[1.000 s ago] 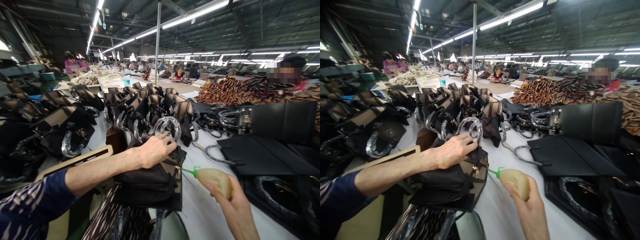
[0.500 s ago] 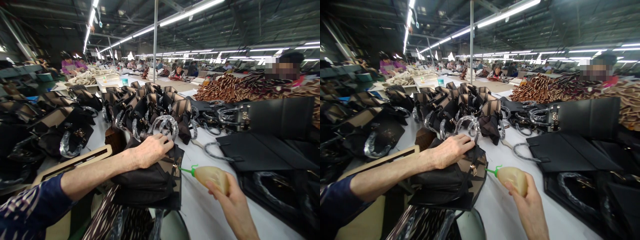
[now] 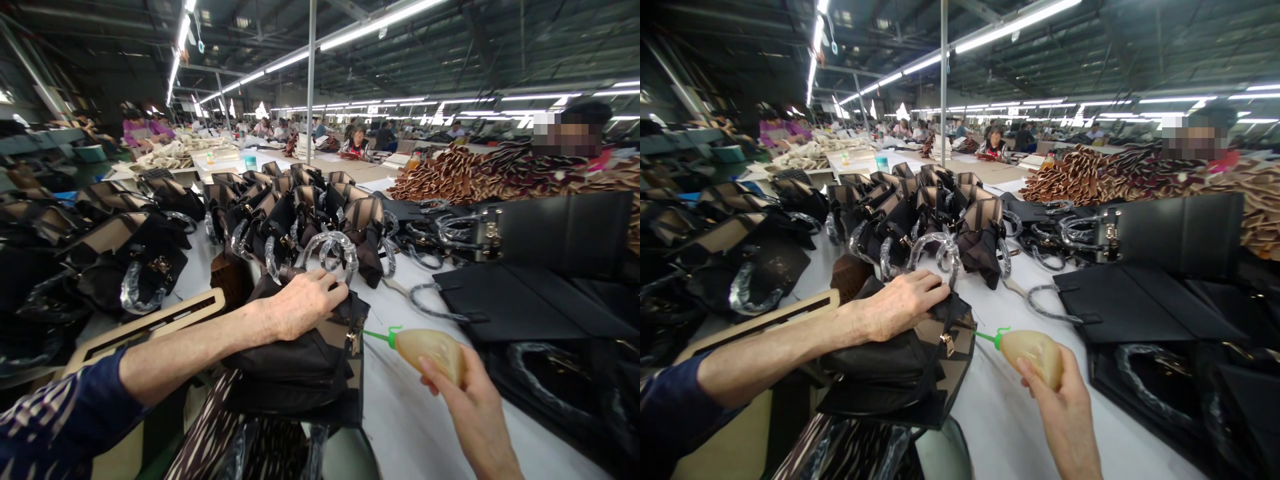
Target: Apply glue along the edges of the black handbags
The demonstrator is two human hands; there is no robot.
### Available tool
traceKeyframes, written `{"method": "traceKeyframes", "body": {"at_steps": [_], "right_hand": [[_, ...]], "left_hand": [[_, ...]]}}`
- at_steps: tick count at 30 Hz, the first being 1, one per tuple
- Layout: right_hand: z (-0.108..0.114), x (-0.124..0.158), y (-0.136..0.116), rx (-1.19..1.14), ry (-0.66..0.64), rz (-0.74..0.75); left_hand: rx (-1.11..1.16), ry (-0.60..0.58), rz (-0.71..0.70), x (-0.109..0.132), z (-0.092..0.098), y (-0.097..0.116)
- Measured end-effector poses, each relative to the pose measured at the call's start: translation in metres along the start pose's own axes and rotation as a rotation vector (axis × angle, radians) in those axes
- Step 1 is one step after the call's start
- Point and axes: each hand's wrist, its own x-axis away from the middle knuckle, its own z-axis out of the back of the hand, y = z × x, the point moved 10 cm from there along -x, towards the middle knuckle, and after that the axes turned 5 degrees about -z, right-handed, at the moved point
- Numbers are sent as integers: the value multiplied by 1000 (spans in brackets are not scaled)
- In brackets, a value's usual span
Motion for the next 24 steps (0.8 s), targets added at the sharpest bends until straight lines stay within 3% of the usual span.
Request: {"method": "traceKeyframes", "body": {"at_steps": [14,24], "right_hand": [[-10,-2,-1,56,-61,18],[8,27,-10,134,-85,-82]], "left_hand": [[15,14,-17,4,-1,4],[51,24,-95,17,7,7]]}}
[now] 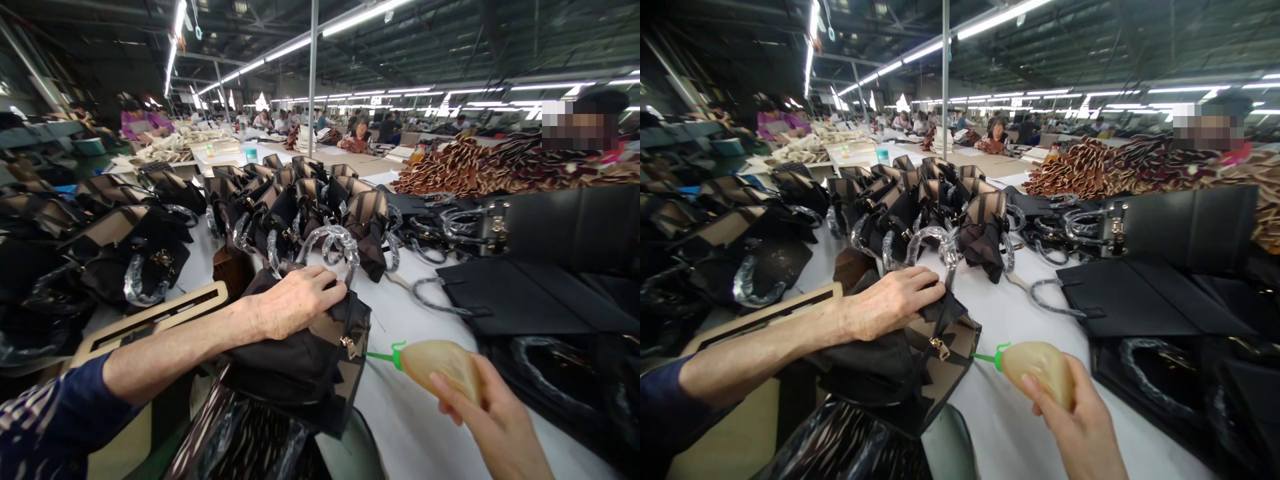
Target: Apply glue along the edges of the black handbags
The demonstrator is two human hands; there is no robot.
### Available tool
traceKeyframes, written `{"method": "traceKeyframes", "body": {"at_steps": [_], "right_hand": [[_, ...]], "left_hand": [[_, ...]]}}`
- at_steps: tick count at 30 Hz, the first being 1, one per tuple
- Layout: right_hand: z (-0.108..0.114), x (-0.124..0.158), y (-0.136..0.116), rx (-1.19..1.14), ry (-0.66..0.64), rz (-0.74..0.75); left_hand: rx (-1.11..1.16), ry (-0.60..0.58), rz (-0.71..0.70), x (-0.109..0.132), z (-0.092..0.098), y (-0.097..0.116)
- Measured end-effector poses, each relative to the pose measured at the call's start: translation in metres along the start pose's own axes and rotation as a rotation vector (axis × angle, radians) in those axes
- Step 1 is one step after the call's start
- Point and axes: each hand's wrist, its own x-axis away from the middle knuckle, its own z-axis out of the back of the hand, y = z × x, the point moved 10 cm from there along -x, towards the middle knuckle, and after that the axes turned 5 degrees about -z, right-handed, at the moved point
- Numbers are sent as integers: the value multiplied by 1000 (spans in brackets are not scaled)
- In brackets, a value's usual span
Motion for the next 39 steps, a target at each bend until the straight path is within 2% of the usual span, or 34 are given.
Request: {"method": "traceKeyframes", "body": {"at_steps": [5,9,15,29,39], "right_hand": [[10,16,-5,-21,62,-32],[11,11,-1,-26,116,-11],[3,-5,15,-18,94,9],[2,0,14,23,41,-7],[3,2,19,-29,25,58]], "left_hand": [[5,13,-83,-2,-1,7],[-6,29,-104,-4,-3,13],[-24,22,-93,-1,-3,14],[1,20,-82,1,-7,15],[-13,15,-83,5,-8,18]]}}
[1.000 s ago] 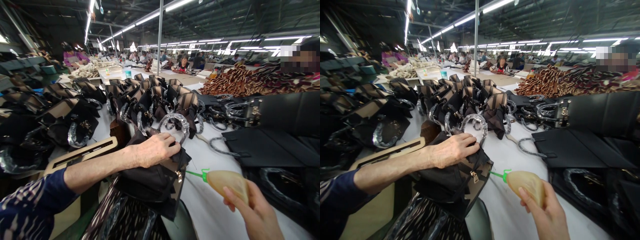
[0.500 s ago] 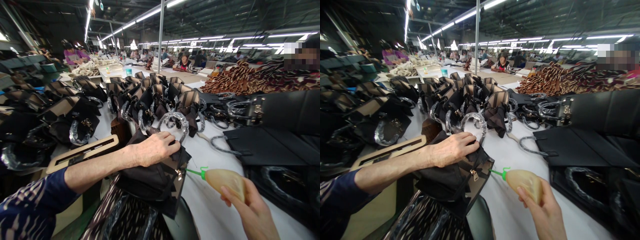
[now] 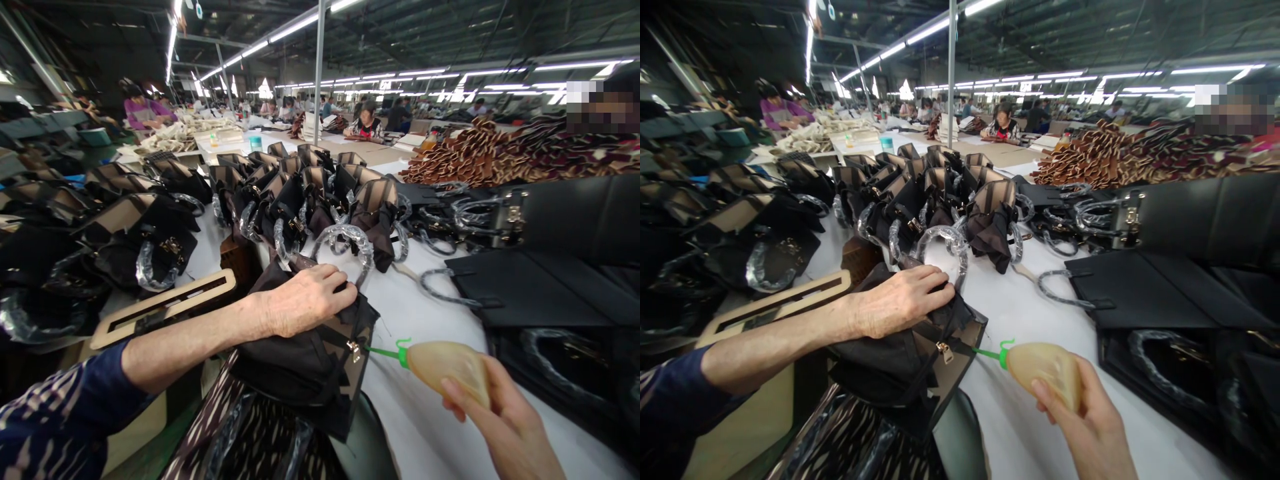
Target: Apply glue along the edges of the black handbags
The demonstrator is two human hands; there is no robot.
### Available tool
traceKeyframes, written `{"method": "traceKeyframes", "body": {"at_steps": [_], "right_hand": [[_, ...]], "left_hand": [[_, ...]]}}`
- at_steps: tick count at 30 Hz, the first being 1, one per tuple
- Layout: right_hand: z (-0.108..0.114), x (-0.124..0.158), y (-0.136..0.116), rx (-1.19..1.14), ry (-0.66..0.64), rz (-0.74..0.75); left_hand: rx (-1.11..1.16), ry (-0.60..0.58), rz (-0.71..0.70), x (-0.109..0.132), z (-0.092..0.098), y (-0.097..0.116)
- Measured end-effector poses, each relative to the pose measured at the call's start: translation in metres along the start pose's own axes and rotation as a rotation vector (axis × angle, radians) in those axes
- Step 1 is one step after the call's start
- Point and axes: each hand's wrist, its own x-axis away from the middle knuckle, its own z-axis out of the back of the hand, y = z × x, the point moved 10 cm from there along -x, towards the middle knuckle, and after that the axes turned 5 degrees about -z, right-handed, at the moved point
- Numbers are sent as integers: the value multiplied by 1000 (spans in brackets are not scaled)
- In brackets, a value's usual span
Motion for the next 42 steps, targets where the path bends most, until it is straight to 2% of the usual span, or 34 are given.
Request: {"method": "traceKeyframes", "body": {"at_steps": [7,21,31,39,42], "right_hand": [[-5,-3,-1,46,-43,-32],[-5,11,-21,48,-41,-79],[2,17,-35,90,-43,-79],[-4,21,-33,113,-89,-101],[2,16,-22,133,-107,-114]], "left_hand": [[-6,-1,-7,1,0,3],[-40,18,-38,8,1,15],[-135,99,-56,20,5,32],[-155,117,-60,21,6,34],[-156,116,-55,21,6,33]]}}
